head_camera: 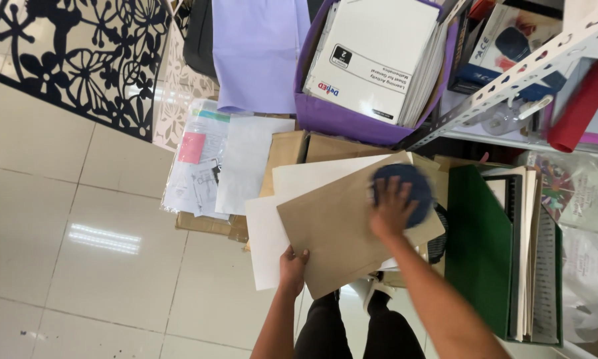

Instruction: The person wipes the covers of various folders and papers with a cloth. They pick up each item from a pile on the floor, wipe both sides, and place it into a green file organizer on a shelf.

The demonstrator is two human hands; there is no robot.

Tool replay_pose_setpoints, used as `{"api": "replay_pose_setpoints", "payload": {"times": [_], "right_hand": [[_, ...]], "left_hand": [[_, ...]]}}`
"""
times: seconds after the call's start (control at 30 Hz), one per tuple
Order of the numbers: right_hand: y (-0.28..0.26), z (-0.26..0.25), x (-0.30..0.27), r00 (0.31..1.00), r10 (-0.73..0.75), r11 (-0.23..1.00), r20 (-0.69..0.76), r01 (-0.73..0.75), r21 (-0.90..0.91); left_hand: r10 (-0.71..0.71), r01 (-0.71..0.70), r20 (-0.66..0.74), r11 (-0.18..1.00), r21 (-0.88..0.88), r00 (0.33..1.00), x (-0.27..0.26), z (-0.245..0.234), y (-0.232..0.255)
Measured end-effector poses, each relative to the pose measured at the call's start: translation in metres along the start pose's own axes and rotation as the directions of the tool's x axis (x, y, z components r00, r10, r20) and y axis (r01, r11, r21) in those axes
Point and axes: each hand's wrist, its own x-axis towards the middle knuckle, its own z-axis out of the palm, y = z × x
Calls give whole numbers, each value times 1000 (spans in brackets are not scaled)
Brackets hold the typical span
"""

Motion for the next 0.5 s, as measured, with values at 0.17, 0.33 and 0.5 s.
{"api": "replay_pose_setpoints", "payload": {"times": [0.17,0.33,0.5], "right_hand": [[-115,-16,-47,813,-518,845,267,438,306],[-93,-51,-30,766,-626,742,150,525,417],[46,-85,43,984,-171,946,41,152,288]], "left_hand": [[124,-125,14,984,125,992,26,-21,-31],[200,-211,77,957,198,977,-28,5,39],[227,-371,359,835,407,905,-60,24,85]]}}
